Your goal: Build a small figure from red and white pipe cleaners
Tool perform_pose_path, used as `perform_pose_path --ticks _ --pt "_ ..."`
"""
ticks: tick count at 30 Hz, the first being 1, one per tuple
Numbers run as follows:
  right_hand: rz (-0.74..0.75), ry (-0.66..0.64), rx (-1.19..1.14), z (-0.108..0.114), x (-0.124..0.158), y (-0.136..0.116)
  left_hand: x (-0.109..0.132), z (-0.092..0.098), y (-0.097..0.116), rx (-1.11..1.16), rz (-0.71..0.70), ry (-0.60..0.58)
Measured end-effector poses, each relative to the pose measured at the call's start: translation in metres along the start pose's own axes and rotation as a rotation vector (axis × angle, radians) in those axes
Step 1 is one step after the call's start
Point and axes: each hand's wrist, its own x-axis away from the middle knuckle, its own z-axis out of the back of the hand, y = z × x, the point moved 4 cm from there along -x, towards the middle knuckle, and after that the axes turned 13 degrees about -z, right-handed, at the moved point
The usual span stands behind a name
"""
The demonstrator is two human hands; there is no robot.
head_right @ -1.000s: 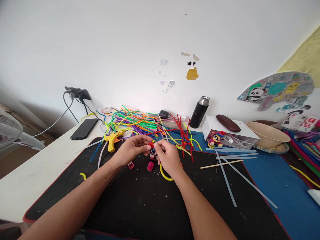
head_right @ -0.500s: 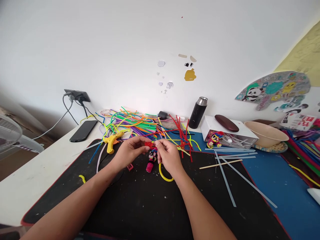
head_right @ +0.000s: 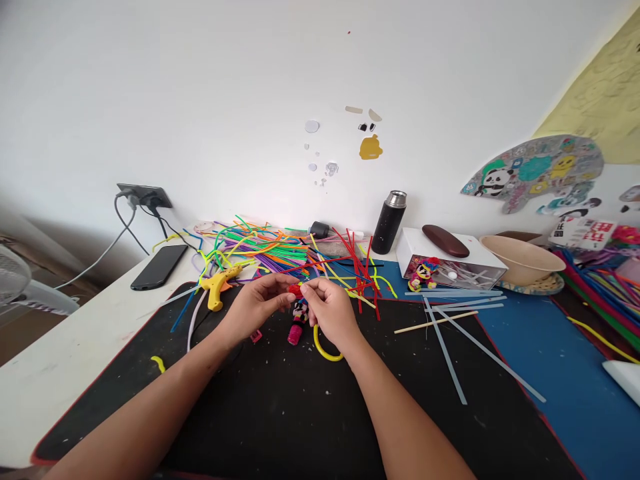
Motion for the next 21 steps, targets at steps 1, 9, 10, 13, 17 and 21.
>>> perform_pose_path --ticks 1,9,10,13,17,21 --pt "0.008 0.013 0.002 0.001 0.0 0.0 -0.001 0.001 0.0 0.026 0.018 0.001" --pt "-0.005 -0.022 0.031 -0.003 0.004 -0.006 -0.003 0.003 -0.005 0.145 0.095 -0.004" --pt "-0.01 -0.023 0.018 -0.002 0.003 -0.005 -0.003 0.004 -0.006 0.17 0.1 0.01" --pt "-0.001 -0.013 -0.013 0.0 0.002 -0.003 -0.003 0.007 -0.01 0.25 0.119 0.051" --pt "0.083 -0.002 0.068 -0.002 0.003 -0.003 -0.004 0.007 -0.011 0.349 0.184 0.061" --pt "0.141 0.035 0.176 -0.003 0.005 -0.002 -0.003 0.006 -0.01 0.397 0.235 0.049"
